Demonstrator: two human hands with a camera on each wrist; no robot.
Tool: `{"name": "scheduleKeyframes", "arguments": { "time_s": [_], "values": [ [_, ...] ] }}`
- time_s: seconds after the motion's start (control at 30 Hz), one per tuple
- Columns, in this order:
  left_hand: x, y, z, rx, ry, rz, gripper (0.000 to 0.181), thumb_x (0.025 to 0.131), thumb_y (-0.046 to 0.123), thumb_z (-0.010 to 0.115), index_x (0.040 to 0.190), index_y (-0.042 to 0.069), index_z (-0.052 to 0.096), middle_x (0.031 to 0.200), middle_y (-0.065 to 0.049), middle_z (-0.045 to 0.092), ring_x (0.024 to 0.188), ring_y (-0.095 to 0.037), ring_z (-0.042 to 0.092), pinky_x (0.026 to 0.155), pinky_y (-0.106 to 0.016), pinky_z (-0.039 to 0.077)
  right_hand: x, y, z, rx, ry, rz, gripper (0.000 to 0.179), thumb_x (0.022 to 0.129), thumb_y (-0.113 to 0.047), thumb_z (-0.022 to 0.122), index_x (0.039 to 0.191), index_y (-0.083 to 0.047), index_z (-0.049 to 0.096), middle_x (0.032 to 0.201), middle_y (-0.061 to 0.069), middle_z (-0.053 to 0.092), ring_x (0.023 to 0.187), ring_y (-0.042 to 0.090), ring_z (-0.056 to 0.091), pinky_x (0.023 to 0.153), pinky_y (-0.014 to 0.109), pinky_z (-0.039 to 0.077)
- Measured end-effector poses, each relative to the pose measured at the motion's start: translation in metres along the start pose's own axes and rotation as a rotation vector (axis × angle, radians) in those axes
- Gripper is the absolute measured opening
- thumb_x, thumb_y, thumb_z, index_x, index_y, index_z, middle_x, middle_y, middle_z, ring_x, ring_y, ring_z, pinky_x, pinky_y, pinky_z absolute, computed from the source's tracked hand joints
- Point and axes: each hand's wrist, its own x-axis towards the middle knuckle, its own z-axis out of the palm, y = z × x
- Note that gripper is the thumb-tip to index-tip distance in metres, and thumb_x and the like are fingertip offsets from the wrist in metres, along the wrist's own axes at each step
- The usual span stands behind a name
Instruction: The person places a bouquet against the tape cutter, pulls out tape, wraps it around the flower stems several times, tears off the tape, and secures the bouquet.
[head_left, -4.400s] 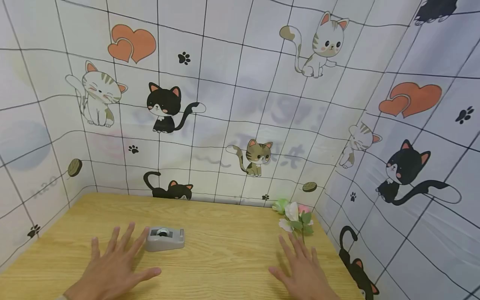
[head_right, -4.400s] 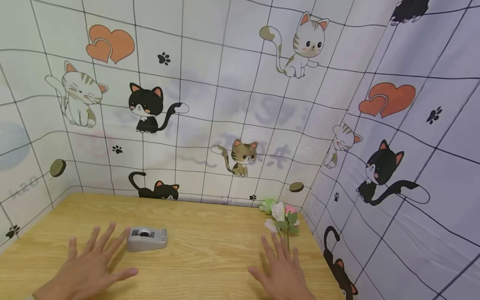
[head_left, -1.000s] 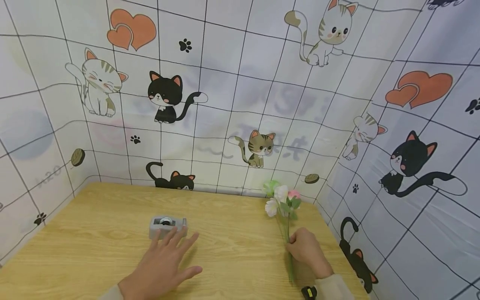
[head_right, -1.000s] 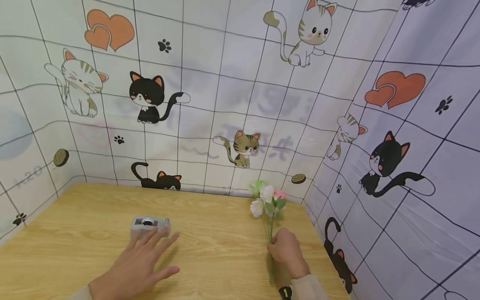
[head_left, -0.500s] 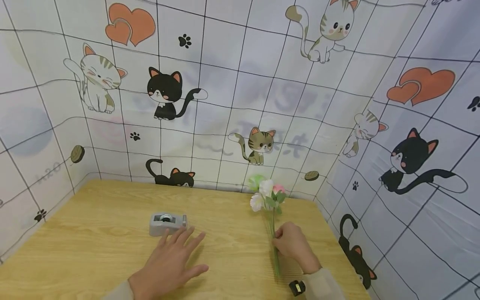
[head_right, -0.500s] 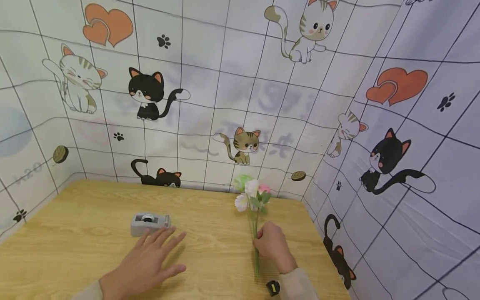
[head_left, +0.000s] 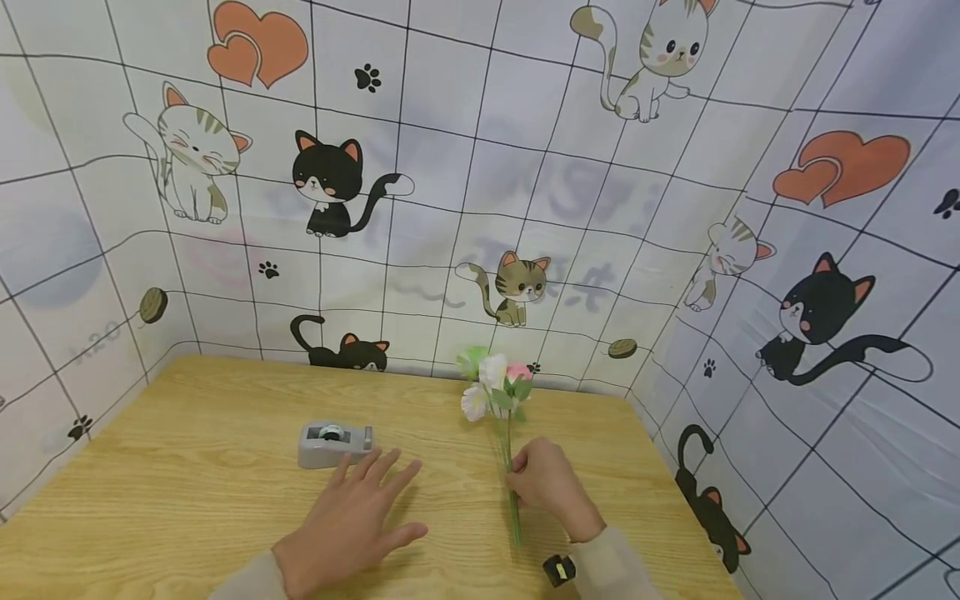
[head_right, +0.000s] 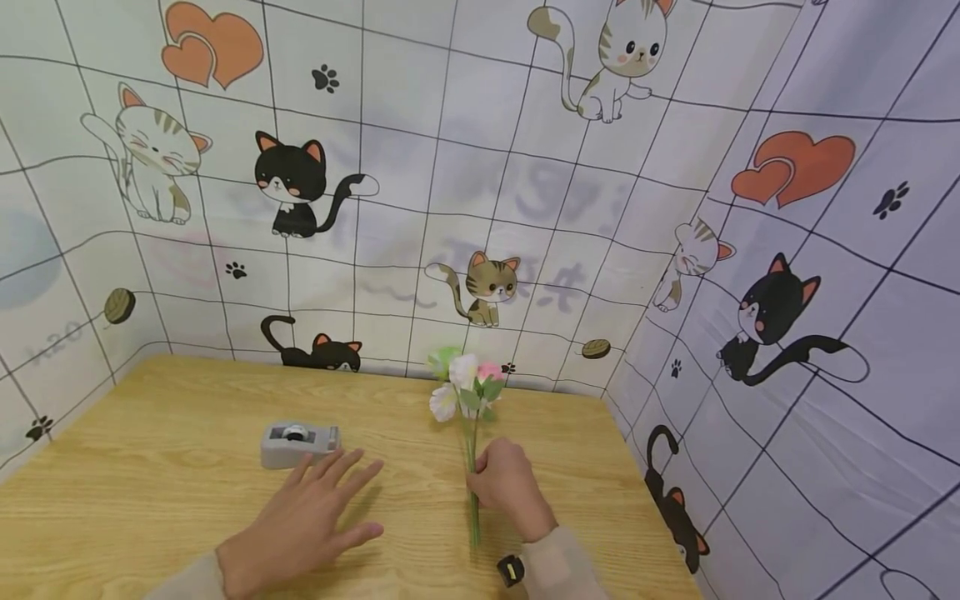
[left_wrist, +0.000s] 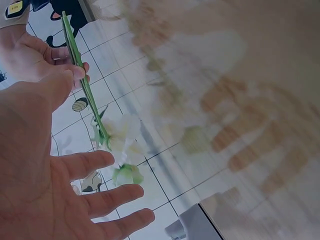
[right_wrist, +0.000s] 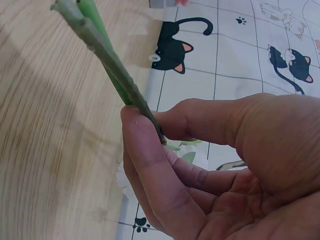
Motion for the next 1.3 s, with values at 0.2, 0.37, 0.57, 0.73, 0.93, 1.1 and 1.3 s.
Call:
{"name": "scheduleKeyframes", "arguments": {
  "time_s": [0.2, 0.37, 0.57, 0.73, 0.93, 1.1, 1.3],
  "values": [
    [0.004, 0.004, 0.001, 0.006, -0.003, 0.008, 0.083, 0.106, 0.071, 0.076, 0.170, 0.022, 0.061, 0.173, -0.020, 0.060, 0.161, -0.053, 0.056, 0.128, -0.086, 0.042, 0.002, -0.008, 0.011, 0.049, -0.047, -0.042, 0.011, 0.097, 0.005, 0.083, 0.088, 0.004, 0.076, 0.090, 0.017, 0.081, 0.064, 0.028, 0.084, 0.059, 0.033, 0.070],
    [0.007, 0.005, 0.001, 0.001, -0.001, 0.008, 0.081, 0.105, 0.069, 0.078, 0.170, 0.023, 0.061, 0.173, -0.021, 0.060, 0.160, -0.053, 0.056, 0.127, -0.087, 0.042, 0.003, -0.013, 0.021, 0.086, -0.071, -0.074, 0.013, 0.096, 0.007, 0.083, 0.087, 0.004, 0.074, 0.089, 0.016, 0.078, 0.062, 0.024, 0.082, 0.058, 0.030, 0.069],
    [0.010, 0.008, -0.001, -0.011, -0.011, 0.003, 0.081, 0.105, 0.068, 0.079, 0.169, 0.022, 0.061, 0.174, -0.020, 0.059, 0.161, -0.052, 0.055, 0.127, -0.086, 0.042, 0.004, -0.024, 0.031, 0.099, -0.083, -0.070, 0.014, 0.095, 0.007, 0.085, 0.086, 0.003, 0.074, 0.087, 0.014, 0.078, 0.065, 0.029, 0.084, 0.056, 0.030, 0.068],
    [0.011, 0.012, -0.004, -0.009, -0.020, 0.000, 0.081, 0.104, 0.069, 0.080, 0.169, 0.023, 0.061, 0.175, -0.019, 0.059, 0.161, -0.051, 0.056, 0.128, -0.084, 0.043, 0.005, -0.033, 0.039, 0.105, -0.105, -0.072, 0.021, 0.095, 0.006, 0.087, 0.081, 0.000, 0.072, 0.082, 0.012, 0.076, 0.062, 0.025, 0.082, 0.056, 0.030, 0.068],
    [0.012, 0.013, -0.004, -0.001, -0.017, 0.001, 0.081, 0.104, 0.066, 0.081, 0.169, 0.022, 0.062, 0.175, -0.019, 0.059, 0.161, -0.051, 0.056, 0.129, -0.083, 0.043, 0.016, -0.023, 0.062, 0.082, -0.110, -0.113, 0.031, 0.096, -0.001, 0.090, 0.074, -0.006, 0.070, 0.072, 0.005, 0.073, 0.057, 0.017, 0.078, 0.053, 0.027, 0.063],
    [0.011, 0.011, -0.003, 0.012, -0.015, 0.005, 0.081, 0.104, 0.066, 0.081, 0.168, 0.022, 0.062, 0.175, -0.019, 0.059, 0.160, -0.051, 0.057, 0.129, -0.082, 0.045, 0.008, -0.051, 0.060, 0.078, -0.131, -0.060, 0.033, 0.094, 0.006, 0.087, 0.071, -0.006, 0.068, 0.067, 0.005, 0.071, 0.057, 0.022, 0.079, 0.051, 0.026, 0.059],
    [0.011, 0.010, -0.002, 0.029, -0.014, 0.003, 0.080, 0.104, 0.067, 0.081, 0.167, 0.021, 0.064, 0.174, -0.018, 0.060, 0.159, -0.051, 0.057, 0.129, -0.081, 0.045, 0.009, -0.059, 0.069, 0.083, -0.145, -0.068, 0.032, 0.094, 0.007, 0.086, 0.070, -0.005, 0.069, 0.066, 0.006, 0.071, 0.055, 0.022, 0.078, 0.050, 0.025, 0.061]
  ]
}}
